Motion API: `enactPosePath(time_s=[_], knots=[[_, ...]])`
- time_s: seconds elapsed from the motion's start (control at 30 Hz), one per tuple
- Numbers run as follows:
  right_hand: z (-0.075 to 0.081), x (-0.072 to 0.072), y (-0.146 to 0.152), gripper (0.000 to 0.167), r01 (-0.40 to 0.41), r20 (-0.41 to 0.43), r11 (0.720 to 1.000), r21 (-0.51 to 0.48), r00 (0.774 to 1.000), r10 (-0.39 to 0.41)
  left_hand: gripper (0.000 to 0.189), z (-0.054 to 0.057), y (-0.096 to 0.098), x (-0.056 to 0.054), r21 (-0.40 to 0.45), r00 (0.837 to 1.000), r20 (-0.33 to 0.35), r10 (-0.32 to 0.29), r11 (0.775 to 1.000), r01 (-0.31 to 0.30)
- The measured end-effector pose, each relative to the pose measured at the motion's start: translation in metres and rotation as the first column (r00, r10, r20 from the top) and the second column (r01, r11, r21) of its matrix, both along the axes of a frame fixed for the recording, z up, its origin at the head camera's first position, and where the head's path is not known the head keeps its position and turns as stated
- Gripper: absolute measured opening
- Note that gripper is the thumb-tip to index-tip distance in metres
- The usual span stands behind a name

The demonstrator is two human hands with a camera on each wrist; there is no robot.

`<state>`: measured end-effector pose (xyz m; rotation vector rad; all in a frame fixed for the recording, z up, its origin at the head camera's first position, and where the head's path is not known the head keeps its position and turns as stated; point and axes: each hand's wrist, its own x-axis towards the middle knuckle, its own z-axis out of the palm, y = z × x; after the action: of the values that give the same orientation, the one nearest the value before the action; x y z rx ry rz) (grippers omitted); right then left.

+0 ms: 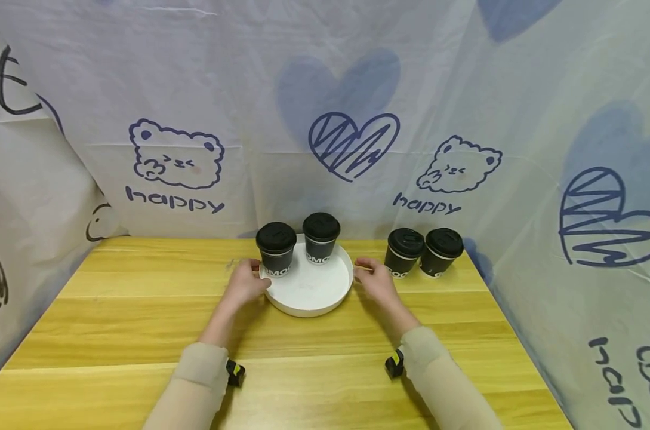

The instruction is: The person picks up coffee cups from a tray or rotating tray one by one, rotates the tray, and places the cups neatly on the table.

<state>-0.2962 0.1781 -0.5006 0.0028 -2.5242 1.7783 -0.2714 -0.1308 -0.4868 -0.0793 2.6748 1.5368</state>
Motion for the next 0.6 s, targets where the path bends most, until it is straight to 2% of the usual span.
enactPosePath(time_s=[0.3, 0.6], knots=[[0.001, -0.007, 0.000, 0.043, -0.013, 0.046, 0.999, 0.049, 0.999, 0.011, 0.062, 0.005, -0.007, -0.015, -0.017, 0.998, 0.032, -0.051, 0.999, 0.051], [-0.002, -0.011, -0.002, 0.039, -0.032, 0.031, 0.993, 0.118, 0.999, 0.029, 0.059, 0.008, -0.008, -0.025, -0.067, 0.998, 0.049, -0.039, 0.997, 0.042]])
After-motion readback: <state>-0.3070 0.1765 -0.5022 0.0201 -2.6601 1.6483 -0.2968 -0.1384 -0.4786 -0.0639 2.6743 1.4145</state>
